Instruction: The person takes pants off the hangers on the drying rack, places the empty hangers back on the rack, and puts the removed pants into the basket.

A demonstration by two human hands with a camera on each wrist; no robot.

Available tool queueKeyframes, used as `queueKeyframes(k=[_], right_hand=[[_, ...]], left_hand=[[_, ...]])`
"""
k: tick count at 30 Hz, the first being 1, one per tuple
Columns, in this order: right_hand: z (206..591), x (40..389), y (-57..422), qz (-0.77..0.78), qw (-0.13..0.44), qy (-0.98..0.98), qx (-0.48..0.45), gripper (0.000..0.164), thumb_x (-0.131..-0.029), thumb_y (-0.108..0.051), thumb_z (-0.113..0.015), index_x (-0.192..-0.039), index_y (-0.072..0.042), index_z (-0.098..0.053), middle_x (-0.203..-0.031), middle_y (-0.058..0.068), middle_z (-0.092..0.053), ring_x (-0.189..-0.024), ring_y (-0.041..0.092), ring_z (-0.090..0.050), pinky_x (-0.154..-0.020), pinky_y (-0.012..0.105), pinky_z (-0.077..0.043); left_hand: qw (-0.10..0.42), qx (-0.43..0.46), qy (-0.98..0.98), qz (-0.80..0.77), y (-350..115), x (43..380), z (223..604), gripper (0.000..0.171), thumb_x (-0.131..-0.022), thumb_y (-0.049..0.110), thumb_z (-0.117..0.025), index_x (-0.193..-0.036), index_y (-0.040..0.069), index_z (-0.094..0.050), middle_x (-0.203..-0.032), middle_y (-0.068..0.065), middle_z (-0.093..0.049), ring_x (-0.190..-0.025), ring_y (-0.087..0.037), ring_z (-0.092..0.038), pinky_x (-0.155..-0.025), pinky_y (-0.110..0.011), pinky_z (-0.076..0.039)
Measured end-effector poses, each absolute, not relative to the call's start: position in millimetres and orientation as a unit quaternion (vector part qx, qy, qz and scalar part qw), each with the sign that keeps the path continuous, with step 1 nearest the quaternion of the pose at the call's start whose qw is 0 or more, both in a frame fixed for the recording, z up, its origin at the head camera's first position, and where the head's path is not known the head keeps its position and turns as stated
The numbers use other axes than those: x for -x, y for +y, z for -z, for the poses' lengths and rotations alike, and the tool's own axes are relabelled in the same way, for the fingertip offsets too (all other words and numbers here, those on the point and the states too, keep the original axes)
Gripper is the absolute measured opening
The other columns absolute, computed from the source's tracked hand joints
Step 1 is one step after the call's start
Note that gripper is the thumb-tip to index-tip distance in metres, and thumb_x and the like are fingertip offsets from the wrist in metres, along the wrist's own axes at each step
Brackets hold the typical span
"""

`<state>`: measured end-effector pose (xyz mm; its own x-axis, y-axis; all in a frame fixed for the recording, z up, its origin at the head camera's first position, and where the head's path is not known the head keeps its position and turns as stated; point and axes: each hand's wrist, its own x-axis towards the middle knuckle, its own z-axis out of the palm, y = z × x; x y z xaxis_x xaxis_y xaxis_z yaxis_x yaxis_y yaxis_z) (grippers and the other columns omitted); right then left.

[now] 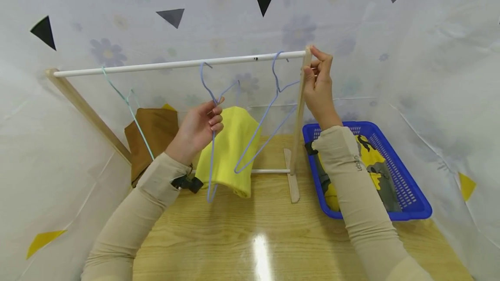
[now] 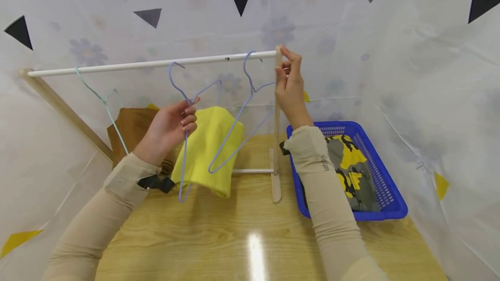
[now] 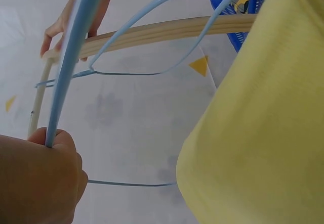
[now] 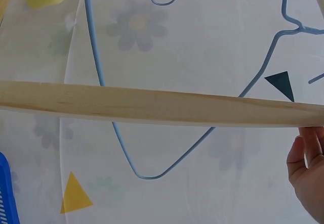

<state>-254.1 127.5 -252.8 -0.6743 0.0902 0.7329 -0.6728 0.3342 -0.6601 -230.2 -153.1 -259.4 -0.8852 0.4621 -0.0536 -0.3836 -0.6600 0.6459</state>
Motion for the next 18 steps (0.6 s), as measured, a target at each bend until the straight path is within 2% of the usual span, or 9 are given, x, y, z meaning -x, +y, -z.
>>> queueKeyframes(k=[6,12,18], right_hand=[[251.8,254.0,126.9,-0.537,0.359,-0.735,-0.205,0.038,-0.094,-0.012,-0.032,-0.131,-0.014,-0.023,-0.098,0.021,-0.044,-0.086,0.029,-0.046,-0.071,0.028,-0.040],[250.5,253.9,126.3,-0.535,0.359,-0.736,-0.207,0.038,-0.094,-0.012,-0.032,-0.131,-0.013,-0.023,-0.098,0.021,-0.043,-0.085,0.029,-0.046,-0.071,0.027,-0.041],[249.8,253.8,125.2,-0.533,0.366,-0.734,-0.209,0.038,-0.094,-0.012,-0.032,-0.131,-0.011,-0.023,-0.098,0.022,-0.043,-0.084,0.028,-0.046,-0.071,0.029,-0.041]], left_hand=[[0.218,-0.053,0.340,-0.913,-151.1,224.0,262.4,0.025,-0.093,0.022,-0.047,-0.109,0.004,-0.044,-0.075,-0.001,-0.037,-0.054,-0.012,-0.021,-0.048,-0.022,-0.023],[0.221,-0.044,0.318,-0.921,-148.8,219.3,265.3,0.022,-0.092,0.023,-0.047,-0.104,0.005,-0.045,-0.076,-0.001,-0.037,-0.055,-0.012,-0.019,-0.049,-0.022,-0.021],[0.226,-0.037,0.299,-0.926,-147.0,213.9,268.1,0.032,-0.094,0.026,-0.042,-0.119,0.005,-0.040,-0.075,-0.001,-0.037,-0.054,-0.012,-0.018,-0.047,-0.022,-0.022]])
